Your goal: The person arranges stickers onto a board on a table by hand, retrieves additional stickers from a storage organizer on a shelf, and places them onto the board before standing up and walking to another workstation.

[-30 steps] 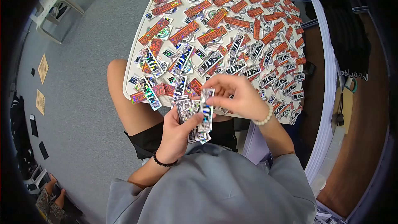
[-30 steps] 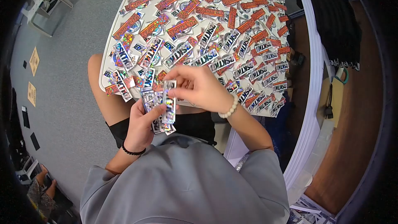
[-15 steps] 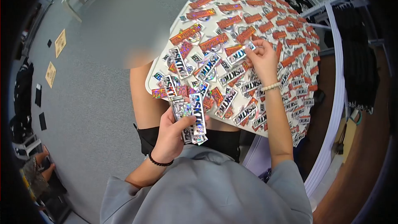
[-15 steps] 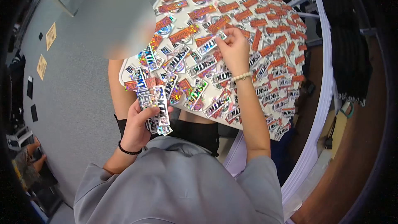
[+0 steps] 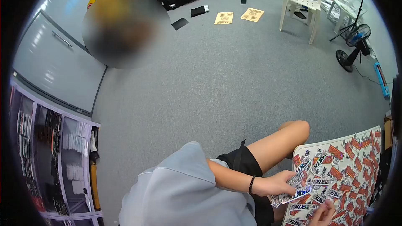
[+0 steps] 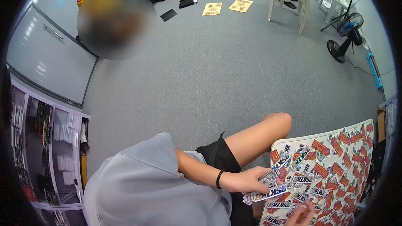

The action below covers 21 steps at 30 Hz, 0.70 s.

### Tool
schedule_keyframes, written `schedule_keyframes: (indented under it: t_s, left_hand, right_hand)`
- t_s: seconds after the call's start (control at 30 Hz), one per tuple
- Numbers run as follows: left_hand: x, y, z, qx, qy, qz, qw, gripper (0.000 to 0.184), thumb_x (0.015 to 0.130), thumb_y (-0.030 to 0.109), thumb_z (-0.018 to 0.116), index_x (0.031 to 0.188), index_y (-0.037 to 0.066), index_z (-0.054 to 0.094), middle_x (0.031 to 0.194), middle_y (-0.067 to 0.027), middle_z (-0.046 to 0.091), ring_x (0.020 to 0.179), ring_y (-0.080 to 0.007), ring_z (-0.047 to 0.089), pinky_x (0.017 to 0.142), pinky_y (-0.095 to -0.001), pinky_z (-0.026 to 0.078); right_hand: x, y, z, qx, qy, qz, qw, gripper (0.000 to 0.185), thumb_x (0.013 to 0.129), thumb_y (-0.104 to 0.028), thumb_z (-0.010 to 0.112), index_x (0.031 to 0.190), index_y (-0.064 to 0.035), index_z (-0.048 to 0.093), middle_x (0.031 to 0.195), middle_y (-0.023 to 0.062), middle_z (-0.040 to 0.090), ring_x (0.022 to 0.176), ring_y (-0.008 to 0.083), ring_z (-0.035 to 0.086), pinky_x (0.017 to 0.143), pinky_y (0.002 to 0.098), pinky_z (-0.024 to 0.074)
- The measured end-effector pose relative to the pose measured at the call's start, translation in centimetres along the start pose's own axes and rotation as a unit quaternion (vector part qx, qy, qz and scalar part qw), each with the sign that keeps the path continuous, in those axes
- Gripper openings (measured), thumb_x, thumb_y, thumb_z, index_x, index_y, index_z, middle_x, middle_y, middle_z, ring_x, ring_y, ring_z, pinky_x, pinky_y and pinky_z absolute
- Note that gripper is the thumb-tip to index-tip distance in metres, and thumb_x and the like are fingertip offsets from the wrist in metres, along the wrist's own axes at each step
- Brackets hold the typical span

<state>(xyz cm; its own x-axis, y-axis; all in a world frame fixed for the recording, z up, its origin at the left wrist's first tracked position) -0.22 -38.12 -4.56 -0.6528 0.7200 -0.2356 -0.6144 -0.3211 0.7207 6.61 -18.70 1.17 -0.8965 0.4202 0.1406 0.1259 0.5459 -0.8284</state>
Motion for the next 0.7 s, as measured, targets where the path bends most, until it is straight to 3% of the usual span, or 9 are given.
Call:
schedule_keyframes:
  t_s: [0.1, 0.2, 0.23, 0.3, 0.37, 0.43, 0.5, 0.6, 0.7]
  left_hand:
    - [-0.6, -0.4, -0.5, 0.002, 0.009, 0.031, 0.999, 0.042, 0.073, 0.001, 0.061, 0.113, 0.0, 0.047, 0.101, -0.0008, 0.057, 0.089, -0.0042, 0.051, 0.078, -0.0215, 0.044]
    - [-2.1, 0.5, -0.2, 0.039, 0.024, 0.022, 0.999, 0.041, 0.072, 0.003, 0.065, 0.11, 0.001, 0.049, 0.099, -0.0017, 0.057, 0.089, -0.0051, 0.051, 0.079, -0.0224, 0.044]
    - [-2.3, 0.4, -0.4, 0.052, 0.037, 0.043, 0.997, 0.04, 0.072, 0.003, 0.067, 0.108, 0.001, 0.05, 0.099, -0.0016, 0.057, 0.088, -0.0051, 0.052, 0.078, -0.0228, 0.045]
    - [-2.8, 0.7, -0.6, 0.094, 0.061, 0.073, 0.991, 0.039, 0.072, 0.007, 0.071, 0.105, 0.0, 0.052, 0.097, -0.0015, 0.058, 0.087, -0.0057, 0.052, 0.076, -0.0239, 0.046]
    - [-3.1, 1.4, -0.8, 0.11, 0.085, 0.032, 0.99, 0.038, 0.072, 0.008, 0.071, 0.105, 0.0, 0.053, 0.095, -0.0029, 0.06, 0.088, -0.0071, 0.054, 0.077, -0.024, 0.047]
    - [-2.8, 1.3, -1.2, 0.005, 0.065, -0.025, 0.998, 0.028, 0.079, 0.002, 0.058, 0.106, -0.002, 0.051, 0.097, -0.0106, 0.061, 0.082, -0.0175, 0.061, 0.072, -0.0294, 0.052]
    - [-1.8, 3.0, -1.2, -0.055, 0.066, -0.06, 0.994, 0.029, 0.08, -0.001, 0.047, 0.108, -0.008, 0.046, 0.096, -0.0163, 0.06, 0.082, -0.0228, 0.063, 0.071, -0.0323, 0.054]
    - [0.3, 7.4, -1.5, 0.032, 0.1, 0.038, 0.994, 0.031, 0.08, 0.001, 0.054, 0.109, -0.005, 0.046, 0.094, -0.0146, 0.06, 0.08, -0.0214, 0.063, 0.067, -0.0299, 0.054]
    - [3.6, 10.2, -1.7, 0.133, 0.121, 0.098, 0.979, 0.031, 0.078, 0.0, 0.059, 0.108, -0.002, 0.05, 0.082, -0.0088, 0.061, 0.064, -0.0157, 0.062, 0.057, -0.0249, 0.052]
  right_hand:
    - [-1.9, -4.5, 4.1, 0.112, -0.107, 0.058, 0.986, 0.019, 0.086, -0.005, 0.055, 0.104, 0.0018, 0.054, 0.074, -0.0011, 0.049, 0.065, 0.006, 0.044, 0.058, 0.0177, 0.0369]
    - [-3.4, -3.2, 6.3, 0.132, -0.138, 0.074, 0.979, 0.024, 0.082, -0.001, 0.058, 0.106, 0.0011, 0.053, 0.08, -0.0002, 0.05, 0.066, 0.0041, 0.043, 0.058, 0.0153, 0.0366]
    - [-3.6, -3.6, 6.6, 0.119, -0.131, 0.063, 0.982, 0.024, 0.084, -0.009, 0.058, 0.106, -0.0005, 0.054, 0.082, 0.0043, 0.054, 0.069, 0.0115, 0.05, 0.064, 0.0237, 0.0421]
    - [-3.8, -2.9, 7.3, 0.231, -0.082, 0.095, 0.965, 0.035, 0.076, 0.009, 0.056, 0.108, 0.0004, 0.046, 0.093, 0.0038, 0.05, 0.079, 0.0074, 0.048, 0.071, 0.0174, 0.0393]
    - [-3.5, -3.1, 7.4, 0.279, -0.047, 0.1, 0.954, 0.032, 0.076, 0.011, 0.056, 0.105, 0.0019, 0.047, 0.091, 0.0033, 0.05, 0.073, 0.006, 0.047, 0.062, 0.0165, 0.0383]
    - [-2.9, -2.6, 6.5, 0.291, -0.039, 0.117, 0.949, 0.034, 0.076, 0.011, 0.056, 0.108, 0.0028, 0.046, 0.09, 0.0023, 0.049, 0.071, 0.0051, 0.046, 0.059, 0.0166, 0.0382]
    - [-1.4, -1.2, 4.6, 0.258, 0.071, 0.075, 0.961, 0.036, 0.075, 0.011, 0.057, 0.109, 0.0023, 0.048, 0.083, 0.0003, 0.049, 0.065, 0.0035, 0.045, 0.054, 0.0161, 0.0368]
    - [0.7, 1.7, 0.2, 0.143, 0.161, 0.042, 0.976, 0.035, 0.075, 0.008, 0.06, 0.108, 0.0, 0.05, 0.077, -0.0008, 0.051, 0.061, 0.0021, 0.047, 0.049, 0.0155, 0.0363]
    - [3.4, 3.9, -1.7, 0.148, 0.197, 0.057, 0.968, 0.034, 0.074, 0.005, 0.062, 0.106, -0.0008, 0.051, 0.076, 0.0017, 0.053, 0.06, 0.0046, 0.055, 0.046, 0.017, 0.0402]
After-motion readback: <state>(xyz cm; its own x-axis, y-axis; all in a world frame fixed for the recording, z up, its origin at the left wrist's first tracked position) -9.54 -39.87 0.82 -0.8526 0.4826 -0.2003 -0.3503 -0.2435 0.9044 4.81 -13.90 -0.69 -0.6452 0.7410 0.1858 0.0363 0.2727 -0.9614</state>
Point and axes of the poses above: each hand's wrist, its own x-axis towards the middle knuckle, its own z-axis out of the palm, y = z × x, the point moved 4 cm from there along x, towards the middle knuckle
